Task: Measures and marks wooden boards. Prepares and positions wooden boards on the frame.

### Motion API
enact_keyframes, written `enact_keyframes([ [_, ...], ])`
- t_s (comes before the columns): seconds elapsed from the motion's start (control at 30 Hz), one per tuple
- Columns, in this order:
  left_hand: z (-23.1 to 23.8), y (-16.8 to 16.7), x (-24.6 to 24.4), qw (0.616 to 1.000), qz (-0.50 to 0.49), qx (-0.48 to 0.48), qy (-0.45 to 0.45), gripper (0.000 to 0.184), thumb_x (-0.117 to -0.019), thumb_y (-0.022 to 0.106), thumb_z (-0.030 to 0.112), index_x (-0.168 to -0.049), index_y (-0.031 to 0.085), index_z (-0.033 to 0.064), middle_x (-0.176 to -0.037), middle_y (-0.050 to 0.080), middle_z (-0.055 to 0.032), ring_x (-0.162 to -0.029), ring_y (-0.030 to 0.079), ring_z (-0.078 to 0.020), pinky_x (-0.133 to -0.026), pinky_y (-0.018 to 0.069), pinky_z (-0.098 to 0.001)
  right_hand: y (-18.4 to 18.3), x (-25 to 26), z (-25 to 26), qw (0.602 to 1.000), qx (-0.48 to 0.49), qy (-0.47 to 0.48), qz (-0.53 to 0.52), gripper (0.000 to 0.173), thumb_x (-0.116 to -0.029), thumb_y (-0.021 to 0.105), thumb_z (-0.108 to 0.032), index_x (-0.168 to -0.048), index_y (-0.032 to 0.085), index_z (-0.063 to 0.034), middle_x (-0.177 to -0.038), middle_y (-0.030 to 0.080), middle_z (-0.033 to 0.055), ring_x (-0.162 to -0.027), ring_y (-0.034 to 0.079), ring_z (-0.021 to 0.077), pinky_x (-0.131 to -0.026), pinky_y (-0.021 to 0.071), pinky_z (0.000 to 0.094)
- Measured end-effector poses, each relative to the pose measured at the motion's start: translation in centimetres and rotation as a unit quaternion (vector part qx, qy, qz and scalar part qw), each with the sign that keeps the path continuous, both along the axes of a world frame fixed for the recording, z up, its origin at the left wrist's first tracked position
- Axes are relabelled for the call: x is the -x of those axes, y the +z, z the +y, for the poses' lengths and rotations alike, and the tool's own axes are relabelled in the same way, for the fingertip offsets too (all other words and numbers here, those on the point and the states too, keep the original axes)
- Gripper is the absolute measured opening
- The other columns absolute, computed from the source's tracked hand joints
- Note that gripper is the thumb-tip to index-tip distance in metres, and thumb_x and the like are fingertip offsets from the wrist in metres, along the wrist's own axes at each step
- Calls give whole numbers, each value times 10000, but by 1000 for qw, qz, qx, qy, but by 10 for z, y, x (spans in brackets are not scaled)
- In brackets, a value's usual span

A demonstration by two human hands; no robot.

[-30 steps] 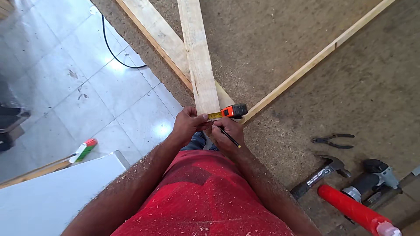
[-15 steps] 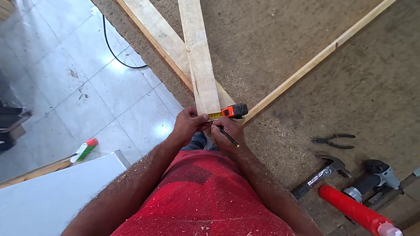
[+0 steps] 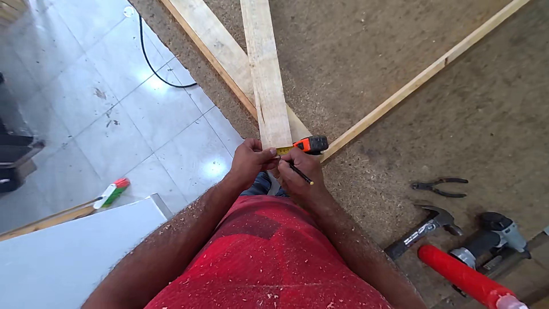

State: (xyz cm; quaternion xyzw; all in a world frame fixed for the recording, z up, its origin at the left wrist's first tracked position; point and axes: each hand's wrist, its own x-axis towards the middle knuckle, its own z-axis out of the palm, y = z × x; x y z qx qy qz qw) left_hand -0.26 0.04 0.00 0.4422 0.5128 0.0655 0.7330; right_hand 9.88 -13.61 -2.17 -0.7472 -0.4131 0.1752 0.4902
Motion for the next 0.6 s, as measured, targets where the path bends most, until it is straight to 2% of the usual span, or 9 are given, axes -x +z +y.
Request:
enact_keyframes([
  [0.23,-2,1,-2,1000,-1,11,17,335,-914,753,18,-1113,487,-22,-950,701,-190,-775,756,-289,-744,668,-428,11,-2,3,998,51,-6,27,74,-880,641,-148,-824,689,-136,-668,633,-37,-573,587,74,-504,489,303],
  [0.47,-3,1,-3,1000,10,3,23,339,-905,764,22,-1102,490,-15,-924,699,-181,-741,750,-270,-708,667,-415,19,-4,6,996,77,7,47,111,-896,626,-174,-791,644,-143,-623,573,-33,-546,551,107,-489,452,341],
  [0.6,-4,0,-2,1000,6,0,23,347,-906,763,23,-1114,489,-16,-933,696,-173,-752,750,-266,-723,669,-419,20,-5,9,995,84,3,62,109,-886,628,-180,-782,634,-146,-605,555,-31,-526,536,114,-471,434,350],
])
